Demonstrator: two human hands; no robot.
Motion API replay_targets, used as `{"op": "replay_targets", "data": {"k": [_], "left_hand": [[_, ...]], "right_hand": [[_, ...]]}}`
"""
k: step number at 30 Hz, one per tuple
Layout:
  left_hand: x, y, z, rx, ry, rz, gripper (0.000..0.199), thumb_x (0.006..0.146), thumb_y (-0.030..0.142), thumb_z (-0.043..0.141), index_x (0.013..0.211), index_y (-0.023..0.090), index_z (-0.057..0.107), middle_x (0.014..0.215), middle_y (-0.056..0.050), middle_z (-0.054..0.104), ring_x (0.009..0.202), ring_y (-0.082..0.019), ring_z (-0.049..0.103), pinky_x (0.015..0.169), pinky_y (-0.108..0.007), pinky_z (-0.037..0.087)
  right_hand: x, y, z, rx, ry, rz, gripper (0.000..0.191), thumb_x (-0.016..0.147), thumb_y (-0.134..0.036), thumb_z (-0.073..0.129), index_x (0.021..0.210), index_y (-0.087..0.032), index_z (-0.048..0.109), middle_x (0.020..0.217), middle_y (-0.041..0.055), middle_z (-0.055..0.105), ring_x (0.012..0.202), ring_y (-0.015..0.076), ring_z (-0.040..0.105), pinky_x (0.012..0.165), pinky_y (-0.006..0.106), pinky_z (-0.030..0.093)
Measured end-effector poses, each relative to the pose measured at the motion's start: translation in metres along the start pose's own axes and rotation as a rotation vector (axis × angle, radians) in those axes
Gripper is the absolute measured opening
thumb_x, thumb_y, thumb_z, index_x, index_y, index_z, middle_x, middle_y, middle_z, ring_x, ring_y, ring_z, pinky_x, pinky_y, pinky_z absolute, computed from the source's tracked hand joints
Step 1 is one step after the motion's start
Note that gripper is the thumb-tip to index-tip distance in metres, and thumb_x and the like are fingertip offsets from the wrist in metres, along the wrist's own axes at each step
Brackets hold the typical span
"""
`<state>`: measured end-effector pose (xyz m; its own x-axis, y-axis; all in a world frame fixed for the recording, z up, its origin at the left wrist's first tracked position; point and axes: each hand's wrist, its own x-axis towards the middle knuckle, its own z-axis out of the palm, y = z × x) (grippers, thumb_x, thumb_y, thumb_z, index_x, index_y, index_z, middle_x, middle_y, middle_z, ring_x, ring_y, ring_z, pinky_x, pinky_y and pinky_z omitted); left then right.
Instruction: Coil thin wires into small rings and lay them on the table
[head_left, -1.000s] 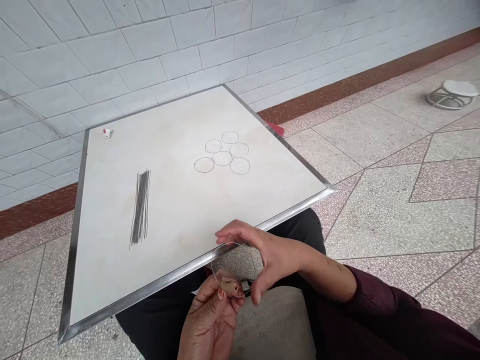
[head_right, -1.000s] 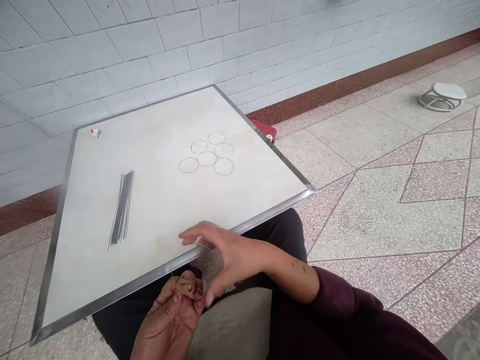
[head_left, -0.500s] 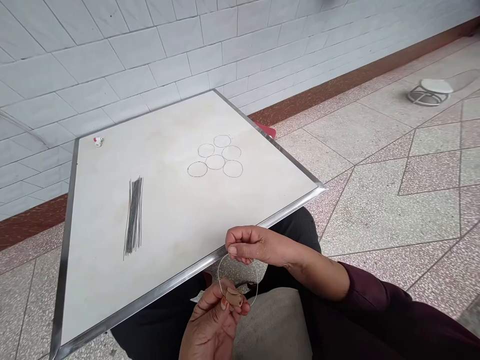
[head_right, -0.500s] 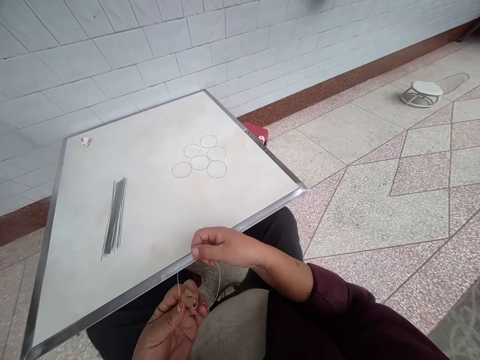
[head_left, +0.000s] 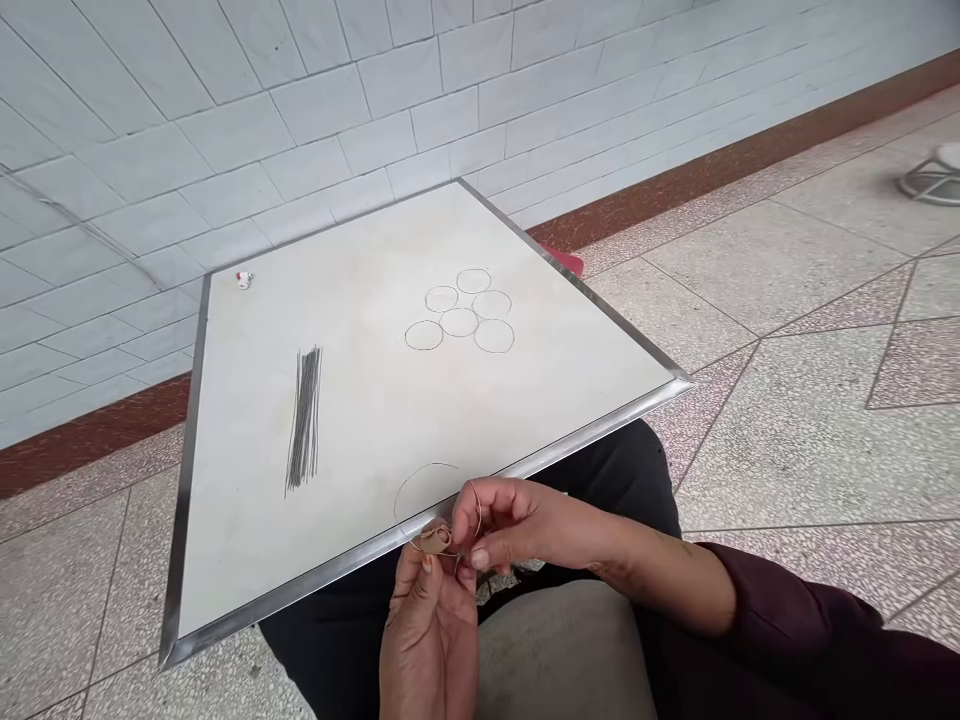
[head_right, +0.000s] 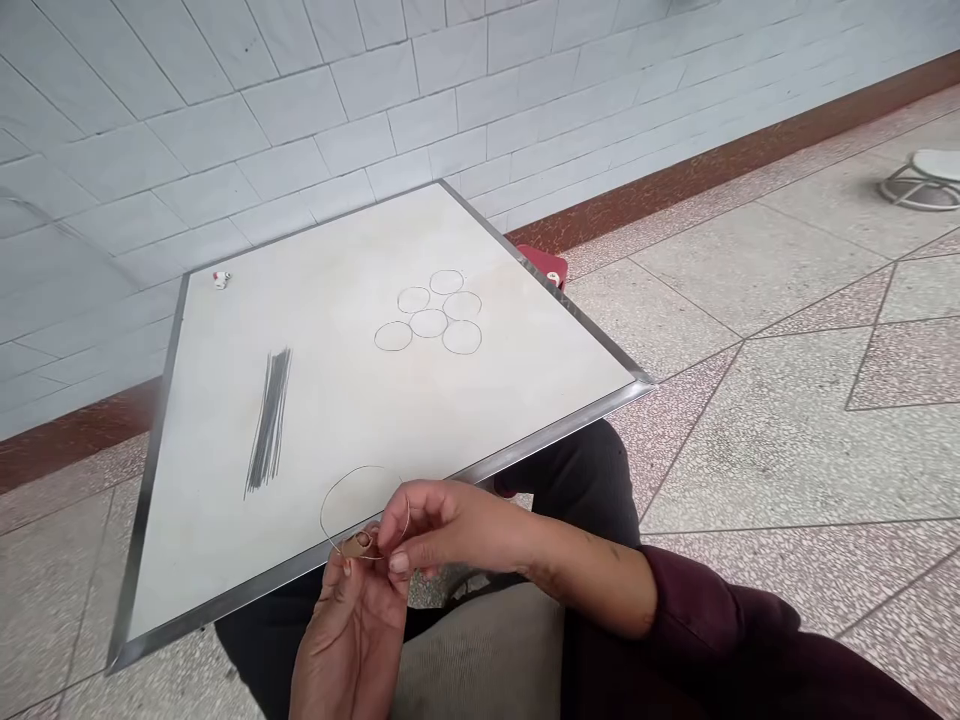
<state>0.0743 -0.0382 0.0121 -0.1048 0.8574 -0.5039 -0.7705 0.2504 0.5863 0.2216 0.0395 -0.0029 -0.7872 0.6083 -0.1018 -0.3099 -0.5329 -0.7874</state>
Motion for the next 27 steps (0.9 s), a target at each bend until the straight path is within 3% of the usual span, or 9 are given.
{"op": "replay_targets", "data": {"k": [7, 17, 23, 27], "left_hand": [[0.001, 0.003, 0.004, -0.079, 0.001, 0.008, 0.005, 0.081, 0.024, 0.071, 0.083, 0.02, 0.071, 0.087, -0.002, 0.063, 0.084, -0.014, 0.058, 0.082, -0.03, 0.052], [0.0, 0.002, 0.002, -0.059, -0.066, 0.027, 0.008, 0.078, 0.024, 0.074, 0.075, 0.018, 0.07, 0.081, -0.002, 0.063, 0.082, -0.014, 0.059, 0.081, -0.027, 0.052], [0.001, 0.0, 0.0, -0.029, -0.034, 0.051, 0.008, 0.076, 0.026, 0.077, 0.078, 0.02, 0.072, 0.084, -0.003, 0.065, 0.085, -0.015, 0.06, 0.083, -0.026, 0.052], [0.0, 0.0, 0.002, -0.026, -0.035, 0.067, 0.008, 0.078, 0.025, 0.074, 0.085, 0.021, 0.074, 0.092, -0.003, 0.067, 0.089, -0.015, 0.061, 0.084, -0.027, 0.052]], "right_hand": [[0.008, 0.007, 0.01, 0.089, 0.037, -0.039, 0.02, 0.078, -0.025, 0.079, 0.088, -0.012, 0.069, 0.08, 0.0013, 0.069, 0.072, 0.0088, 0.066, 0.067, 0.021, 0.053], [0.006, 0.011, 0.013, -0.023, 0.127, -0.185, 0.023, 0.086, -0.034, 0.07, 0.084, -0.013, 0.063, 0.078, 0.0001, 0.066, 0.066, 0.007, 0.061, 0.065, 0.021, 0.05], [0.007, 0.015, 0.015, -0.017, 0.142, -0.279, 0.024, 0.09, -0.037, 0.066, 0.086, -0.014, 0.06, 0.079, 0.0006, 0.064, 0.069, 0.0077, 0.06, 0.066, 0.022, 0.05], [0.008, 0.016, 0.014, 0.004, 0.077, -0.273, 0.022, 0.084, -0.033, 0.074, 0.089, -0.015, 0.062, 0.082, 0.0005, 0.064, 0.071, 0.009, 0.061, 0.065, 0.023, 0.053]]}}
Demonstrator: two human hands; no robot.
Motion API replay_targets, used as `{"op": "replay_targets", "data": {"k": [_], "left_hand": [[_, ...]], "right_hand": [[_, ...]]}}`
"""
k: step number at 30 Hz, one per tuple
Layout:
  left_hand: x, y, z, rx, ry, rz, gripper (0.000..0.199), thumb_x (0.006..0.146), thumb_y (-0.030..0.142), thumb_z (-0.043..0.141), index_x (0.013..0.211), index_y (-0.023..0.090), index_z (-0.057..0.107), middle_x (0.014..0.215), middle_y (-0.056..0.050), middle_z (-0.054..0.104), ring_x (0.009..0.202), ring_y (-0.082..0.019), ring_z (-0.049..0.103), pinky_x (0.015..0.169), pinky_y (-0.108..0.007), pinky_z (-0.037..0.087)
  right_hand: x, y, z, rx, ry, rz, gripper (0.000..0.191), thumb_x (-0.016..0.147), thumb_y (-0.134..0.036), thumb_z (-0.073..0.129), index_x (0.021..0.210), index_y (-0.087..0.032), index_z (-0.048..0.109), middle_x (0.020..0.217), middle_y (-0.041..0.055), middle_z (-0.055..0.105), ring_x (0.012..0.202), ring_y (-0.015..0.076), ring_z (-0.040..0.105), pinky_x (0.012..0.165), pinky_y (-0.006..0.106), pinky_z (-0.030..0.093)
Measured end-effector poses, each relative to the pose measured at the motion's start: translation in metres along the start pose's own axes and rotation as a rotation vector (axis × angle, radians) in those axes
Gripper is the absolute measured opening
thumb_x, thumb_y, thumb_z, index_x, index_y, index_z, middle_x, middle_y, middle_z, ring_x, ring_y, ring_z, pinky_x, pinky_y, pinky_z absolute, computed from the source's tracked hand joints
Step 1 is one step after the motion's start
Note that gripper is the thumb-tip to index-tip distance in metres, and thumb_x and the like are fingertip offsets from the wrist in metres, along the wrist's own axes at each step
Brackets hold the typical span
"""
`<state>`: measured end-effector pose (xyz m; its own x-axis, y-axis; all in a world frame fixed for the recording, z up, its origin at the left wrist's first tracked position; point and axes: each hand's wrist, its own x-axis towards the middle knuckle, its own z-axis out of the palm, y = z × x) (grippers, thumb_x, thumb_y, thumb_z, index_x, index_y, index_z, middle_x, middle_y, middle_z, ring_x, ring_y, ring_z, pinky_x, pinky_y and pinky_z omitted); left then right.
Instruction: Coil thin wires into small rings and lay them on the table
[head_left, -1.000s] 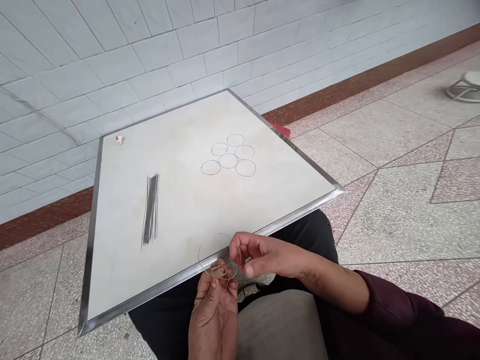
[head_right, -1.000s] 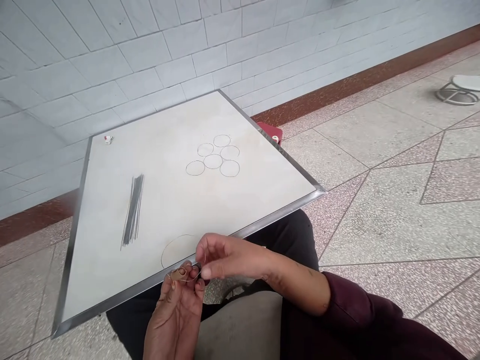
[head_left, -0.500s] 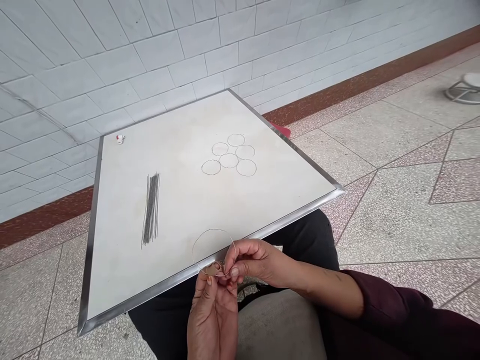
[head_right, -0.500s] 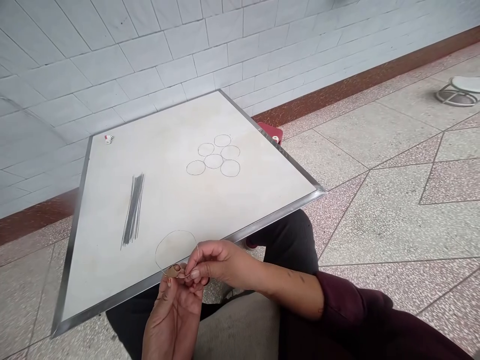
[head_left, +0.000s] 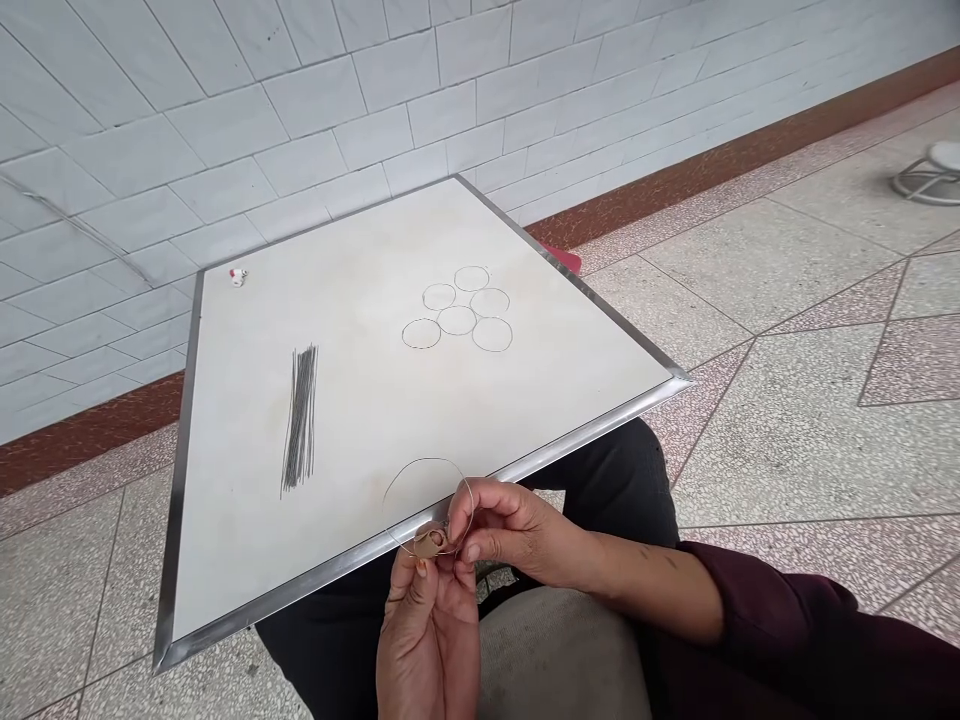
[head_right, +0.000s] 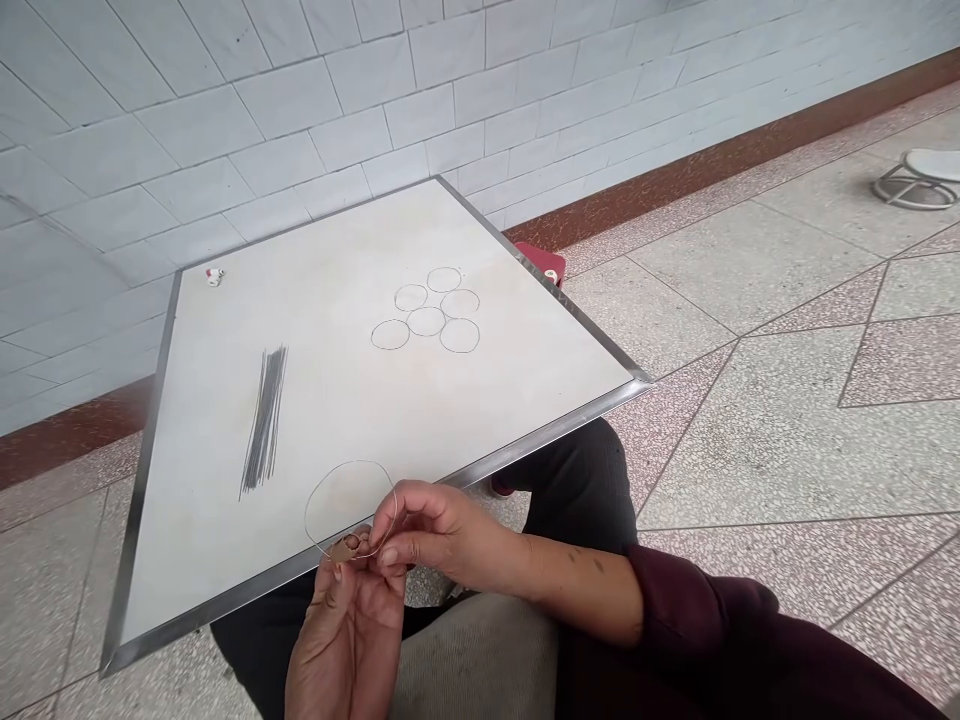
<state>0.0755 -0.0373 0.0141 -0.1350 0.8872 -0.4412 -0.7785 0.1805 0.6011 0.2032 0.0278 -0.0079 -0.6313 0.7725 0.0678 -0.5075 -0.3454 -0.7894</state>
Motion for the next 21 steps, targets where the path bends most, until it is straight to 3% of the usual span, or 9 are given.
{"op": "replay_targets", "data": {"k": [6, 11, 21], "left_hand": [[-0.0012, -0.0016, 0.0035, 0.011, -0.027, -0.011, 0.008, 0.081, 0.025, 0.072, 0.087, 0.022, 0.074, 0.094, -0.003, 0.067, 0.093, -0.015, 0.061, 0.086, -0.027, 0.052], [-0.0018, -0.0021, 0.0048, 0.018, -0.028, -0.023, 0.012, 0.077, 0.027, 0.075, 0.087, 0.02, 0.075, 0.092, -0.003, 0.068, 0.094, -0.015, 0.061, 0.091, -0.026, 0.051], [-0.0025, -0.0033, 0.003, 0.006, -0.012, -0.04, 0.013, 0.073, 0.026, 0.08, 0.083, 0.02, 0.075, 0.089, -0.002, 0.068, 0.088, -0.014, 0.062, 0.086, -0.024, 0.052]], "right_hand": [[0.0008, -0.0016, 0.0014, -0.129, 0.004, -0.099, 0.017, 0.082, -0.032, 0.075, 0.084, -0.017, 0.067, 0.079, -0.0014, 0.058, 0.065, 0.0076, 0.059, 0.058, 0.021, 0.053], [0.0007, -0.0033, 0.0013, -0.16, 0.034, -0.113, 0.016, 0.081, -0.033, 0.076, 0.083, -0.018, 0.07, 0.083, 0.0005, 0.06, 0.071, 0.0093, 0.06, 0.061, 0.022, 0.054], [-0.0012, -0.0054, -0.0013, -0.248, 0.035, -0.197, 0.014, 0.081, -0.033, 0.076, 0.08, -0.019, 0.072, 0.081, 0.0009, 0.059, 0.074, 0.0103, 0.059, 0.067, 0.023, 0.054]]}}
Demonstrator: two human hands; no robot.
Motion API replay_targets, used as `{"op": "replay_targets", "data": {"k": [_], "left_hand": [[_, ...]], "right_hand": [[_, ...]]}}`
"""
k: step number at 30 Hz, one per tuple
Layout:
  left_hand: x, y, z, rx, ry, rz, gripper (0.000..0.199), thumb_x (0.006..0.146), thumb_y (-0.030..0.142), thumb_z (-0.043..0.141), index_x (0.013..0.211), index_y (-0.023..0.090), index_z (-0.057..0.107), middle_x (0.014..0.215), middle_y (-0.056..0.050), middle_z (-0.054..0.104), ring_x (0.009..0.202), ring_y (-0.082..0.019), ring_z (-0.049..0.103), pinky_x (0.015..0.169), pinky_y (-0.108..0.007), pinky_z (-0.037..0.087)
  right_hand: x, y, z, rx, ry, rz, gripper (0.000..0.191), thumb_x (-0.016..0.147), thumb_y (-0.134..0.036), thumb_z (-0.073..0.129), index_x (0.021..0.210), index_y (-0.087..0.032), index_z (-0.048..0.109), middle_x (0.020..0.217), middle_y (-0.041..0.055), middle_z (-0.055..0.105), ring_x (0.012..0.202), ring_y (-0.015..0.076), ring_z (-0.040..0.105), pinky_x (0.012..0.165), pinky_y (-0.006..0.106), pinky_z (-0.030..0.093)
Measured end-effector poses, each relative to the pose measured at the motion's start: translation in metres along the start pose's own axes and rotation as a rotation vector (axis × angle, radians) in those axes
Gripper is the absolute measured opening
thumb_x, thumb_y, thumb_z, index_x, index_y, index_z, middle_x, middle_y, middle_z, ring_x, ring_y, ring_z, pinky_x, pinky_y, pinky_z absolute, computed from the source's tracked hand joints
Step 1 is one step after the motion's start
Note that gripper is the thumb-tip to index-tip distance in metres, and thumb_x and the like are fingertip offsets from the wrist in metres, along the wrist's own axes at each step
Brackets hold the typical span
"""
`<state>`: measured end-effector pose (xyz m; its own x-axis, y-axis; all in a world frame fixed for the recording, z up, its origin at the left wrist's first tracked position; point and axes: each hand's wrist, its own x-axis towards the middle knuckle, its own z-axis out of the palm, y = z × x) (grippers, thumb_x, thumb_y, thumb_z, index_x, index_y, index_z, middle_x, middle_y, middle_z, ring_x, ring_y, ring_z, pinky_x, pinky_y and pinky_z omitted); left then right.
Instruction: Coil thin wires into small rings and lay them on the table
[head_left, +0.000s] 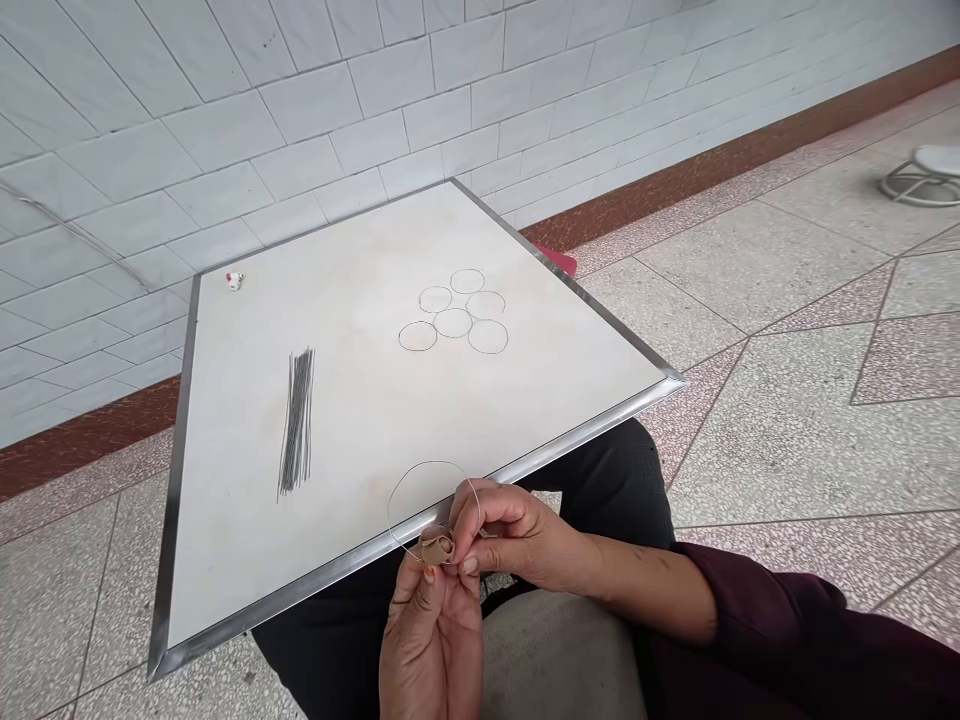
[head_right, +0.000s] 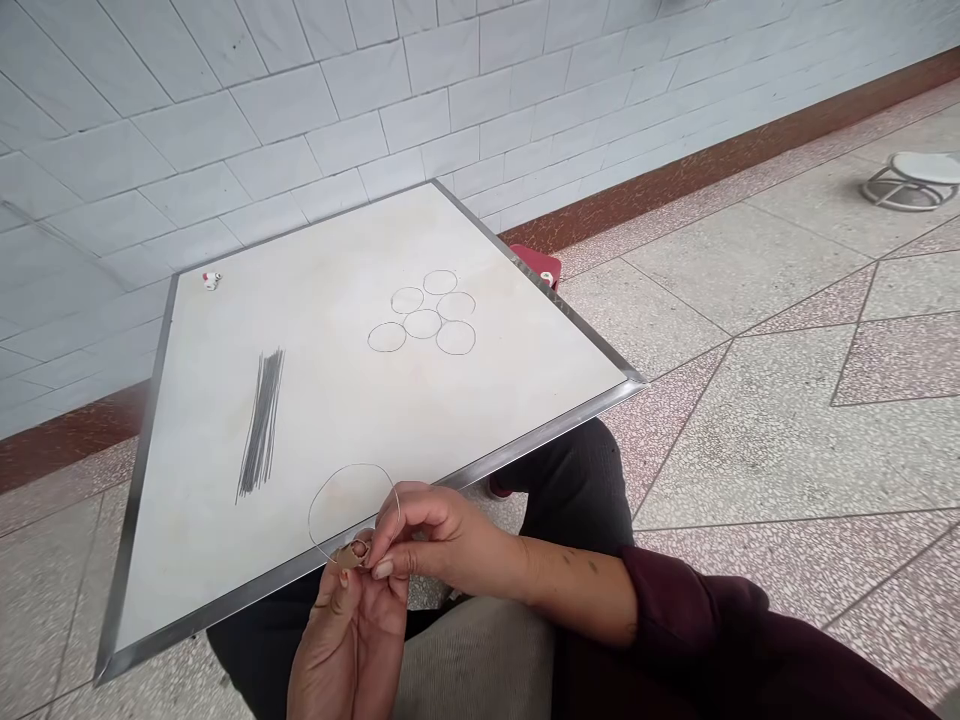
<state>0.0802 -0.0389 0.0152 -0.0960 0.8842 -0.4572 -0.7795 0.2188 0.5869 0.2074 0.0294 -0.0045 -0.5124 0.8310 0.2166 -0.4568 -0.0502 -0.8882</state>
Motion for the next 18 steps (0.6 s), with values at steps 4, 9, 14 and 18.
{"op": "replay_targets", "data": {"k": [4, 9, 14, 18], "left_hand": [[-0.0007, -0.0002, -0.0013, 0.008, -0.018, -0.001, 0.014, 0.073, 0.026, 0.08, 0.083, 0.02, 0.075, 0.092, -0.003, 0.068, 0.088, -0.014, 0.062, 0.083, -0.024, 0.053], [-0.0006, -0.0003, -0.0021, 0.002, -0.011, 0.014, 0.011, 0.073, 0.026, 0.079, 0.081, 0.021, 0.075, 0.09, -0.003, 0.067, 0.088, -0.016, 0.062, 0.082, -0.026, 0.054], [0.0005, -0.0011, -0.0028, -0.009, 0.012, 0.039, 0.01, 0.072, 0.025, 0.08, 0.08, 0.023, 0.074, 0.088, -0.003, 0.068, 0.09, -0.017, 0.063, 0.085, -0.029, 0.053], [0.0015, 0.0005, -0.0011, -0.03, -0.002, 0.03, 0.01, 0.072, 0.024, 0.081, 0.077, 0.022, 0.073, 0.084, -0.001, 0.067, 0.085, -0.013, 0.063, 0.083, -0.024, 0.052]], "right_hand": [[0.001, -0.0042, -0.0001, 0.018, -0.047, -0.038, 0.013, 0.084, -0.03, 0.073, 0.081, -0.018, 0.07, 0.081, 0.0003, 0.059, 0.07, 0.0089, 0.059, 0.063, 0.022, 0.053], [0.0002, -0.0052, -0.0009, 0.022, -0.074, -0.04, 0.015, 0.084, -0.031, 0.073, 0.082, -0.017, 0.069, 0.083, 0.0009, 0.059, 0.07, 0.009, 0.06, 0.062, 0.022, 0.054], [-0.0007, -0.0026, -0.0002, 0.039, -0.034, -0.019, 0.02, 0.086, -0.036, 0.07, 0.082, -0.017, 0.066, 0.082, 0.0015, 0.059, 0.07, 0.0098, 0.06, 0.061, 0.022, 0.054], [-0.0001, -0.0028, 0.0002, 0.019, -0.021, -0.001, 0.022, 0.086, -0.037, 0.07, 0.081, -0.017, 0.063, 0.082, 0.0014, 0.058, 0.071, 0.0102, 0.059, 0.061, 0.022, 0.053]]}}
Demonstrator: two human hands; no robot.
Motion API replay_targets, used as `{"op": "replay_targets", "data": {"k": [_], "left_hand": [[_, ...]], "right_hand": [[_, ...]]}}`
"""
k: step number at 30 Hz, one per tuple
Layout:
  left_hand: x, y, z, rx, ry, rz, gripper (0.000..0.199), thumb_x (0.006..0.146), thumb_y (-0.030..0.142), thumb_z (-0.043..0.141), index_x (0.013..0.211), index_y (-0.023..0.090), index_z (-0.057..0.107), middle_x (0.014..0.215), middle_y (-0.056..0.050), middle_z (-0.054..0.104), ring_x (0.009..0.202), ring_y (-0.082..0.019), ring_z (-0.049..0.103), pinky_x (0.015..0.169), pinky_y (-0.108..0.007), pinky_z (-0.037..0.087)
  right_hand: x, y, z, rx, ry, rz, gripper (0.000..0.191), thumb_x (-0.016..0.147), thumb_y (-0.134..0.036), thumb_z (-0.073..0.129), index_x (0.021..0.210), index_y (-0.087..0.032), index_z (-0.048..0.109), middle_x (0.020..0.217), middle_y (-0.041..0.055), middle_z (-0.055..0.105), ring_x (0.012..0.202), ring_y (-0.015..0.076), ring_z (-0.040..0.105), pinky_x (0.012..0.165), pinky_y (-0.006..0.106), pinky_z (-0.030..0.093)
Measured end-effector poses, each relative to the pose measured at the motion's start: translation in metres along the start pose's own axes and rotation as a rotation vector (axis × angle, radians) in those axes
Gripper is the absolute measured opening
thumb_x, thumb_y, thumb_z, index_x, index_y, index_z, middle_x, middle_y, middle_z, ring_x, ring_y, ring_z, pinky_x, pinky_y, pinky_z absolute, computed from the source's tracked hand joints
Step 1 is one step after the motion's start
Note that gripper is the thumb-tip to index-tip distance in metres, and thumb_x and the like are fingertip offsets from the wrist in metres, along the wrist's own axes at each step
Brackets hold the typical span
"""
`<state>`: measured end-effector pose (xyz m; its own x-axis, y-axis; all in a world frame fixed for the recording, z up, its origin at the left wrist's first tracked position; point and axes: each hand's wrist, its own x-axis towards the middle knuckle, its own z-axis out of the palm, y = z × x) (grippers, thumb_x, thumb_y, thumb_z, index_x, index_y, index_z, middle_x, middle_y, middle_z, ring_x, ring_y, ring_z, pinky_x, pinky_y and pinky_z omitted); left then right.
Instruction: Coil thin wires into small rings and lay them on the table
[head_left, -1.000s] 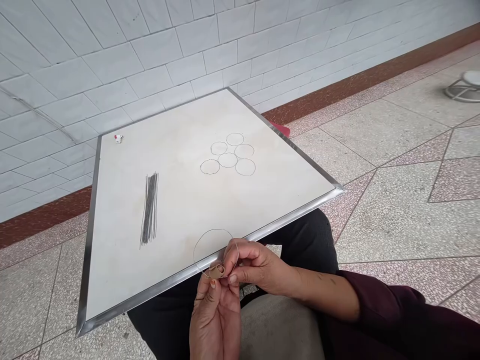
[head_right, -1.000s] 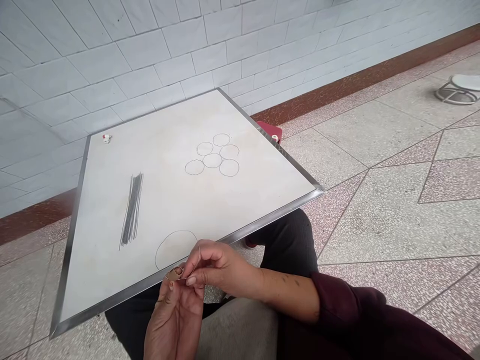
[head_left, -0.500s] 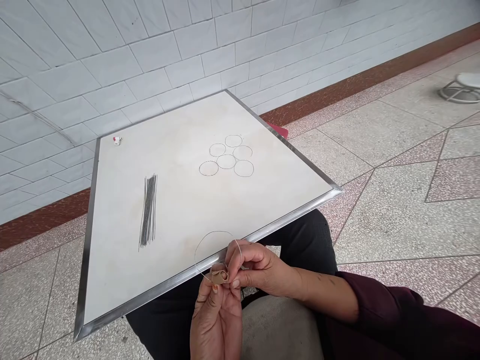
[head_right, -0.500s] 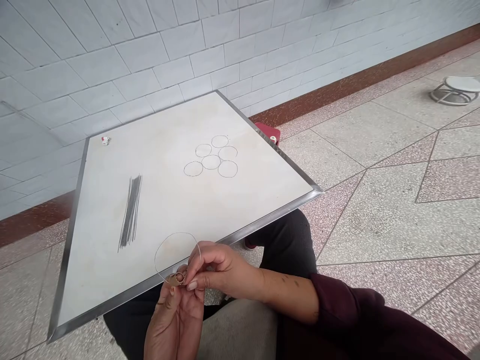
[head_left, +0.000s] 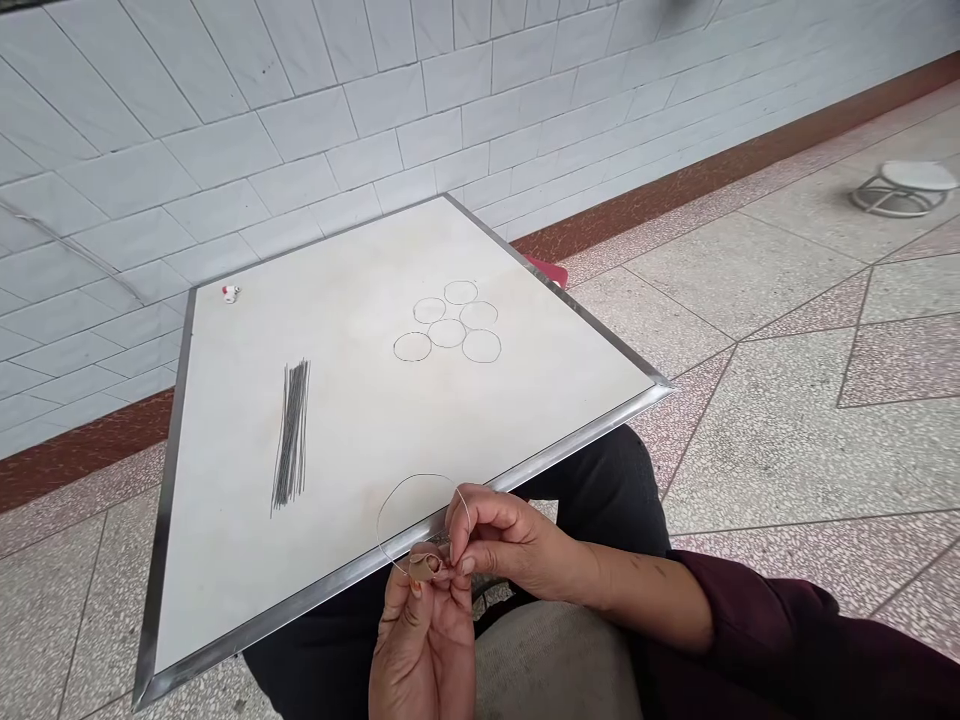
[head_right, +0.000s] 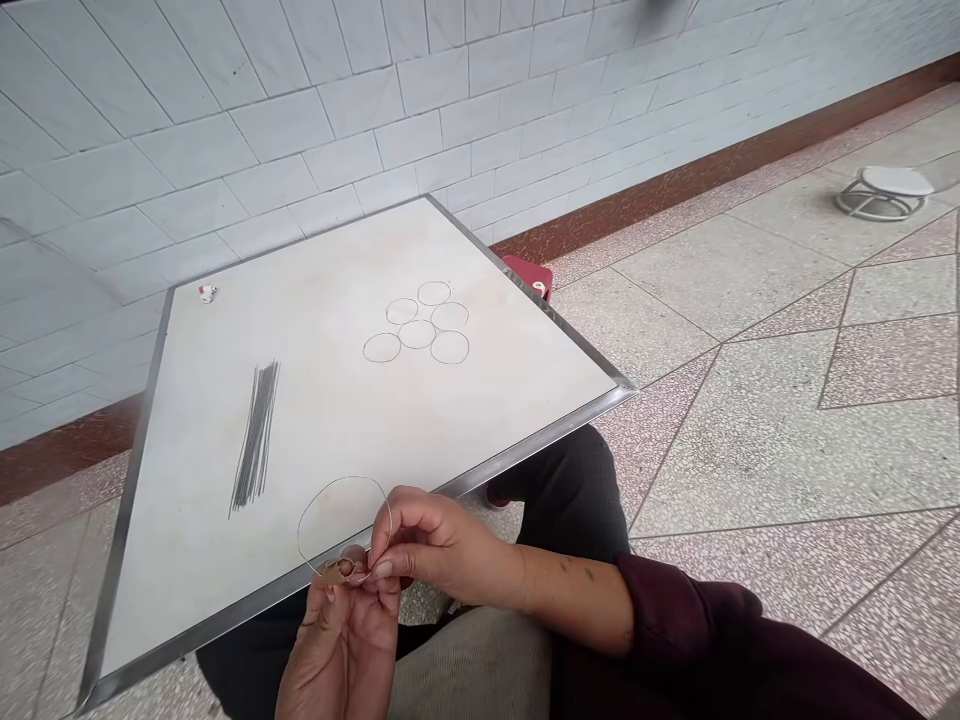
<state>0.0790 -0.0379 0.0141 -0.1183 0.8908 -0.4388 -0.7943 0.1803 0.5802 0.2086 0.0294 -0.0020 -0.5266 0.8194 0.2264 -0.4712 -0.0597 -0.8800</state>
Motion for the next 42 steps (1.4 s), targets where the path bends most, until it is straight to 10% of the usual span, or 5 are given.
{"op": "replay_targets", "data": {"k": [9, 15, 28, 42], "left_hand": [[0.002, 0.002, 0.0, 0.027, 0.044, 0.041, 0.009, 0.073, 0.023, 0.08, 0.078, 0.021, 0.072, 0.082, -0.001, 0.066, 0.082, -0.012, 0.062, 0.081, -0.022, 0.053], [0.002, 0.001, 0.004, 0.0, 0.06, 0.035, 0.006, 0.078, 0.022, 0.075, 0.076, 0.02, 0.07, 0.083, -0.001, 0.067, 0.084, -0.013, 0.063, 0.083, -0.024, 0.054], [0.003, 0.0, 0.003, 0.042, 0.03, 0.023, 0.008, 0.076, 0.024, 0.076, 0.077, 0.018, 0.071, 0.079, -0.001, 0.063, 0.077, -0.012, 0.059, 0.078, -0.024, 0.054], [0.002, 0.009, -0.003, 0.042, 0.219, 0.042, 0.024, 0.058, 0.024, 0.089, 0.073, 0.019, 0.071, 0.079, -0.002, 0.071, 0.079, -0.015, 0.068, 0.082, -0.026, 0.056]], "right_hand": [[-0.004, 0.009, 0.005, -0.223, 0.207, -0.118, 0.02, 0.09, -0.037, 0.065, 0.081, -0.019, 0.064, 0.08, 0.0007, 0.052, 0.071, 0.0109, 0.053, 0.062, 0.023, 0.05], [-0.001, 0.01, 0.008, -0.056, 0.153, -0.037, 0.02, 0.08, -0.033, 0.077, 0.086, -0.02, 0.064, 0.087, 0.0008, 0.054, 0.071, 0.0102, 0.057, 0.062, 0.024, 0.053], [-0.007, 0.019, 0.01, -0.425, 0.212, -0.162, 0.02, 0.093, -0.036, 0.061, 0.08, -0.021, 0.063, 0.075, 0.0013, 0.057, 0.077, 0.0145, 0.054, 0.07, 0.027, 0.047], [-0.014, 0.022, 0.01, 0.303, 0.186, 0.211, 0.029, 0.08, -0.035, 0.078, 0.083, -0.015, 0.057, 0.074, -0.0024, 0.059, 0.067, 0.0089, 0.055, 0.067, 0.024, 0.044]]}}
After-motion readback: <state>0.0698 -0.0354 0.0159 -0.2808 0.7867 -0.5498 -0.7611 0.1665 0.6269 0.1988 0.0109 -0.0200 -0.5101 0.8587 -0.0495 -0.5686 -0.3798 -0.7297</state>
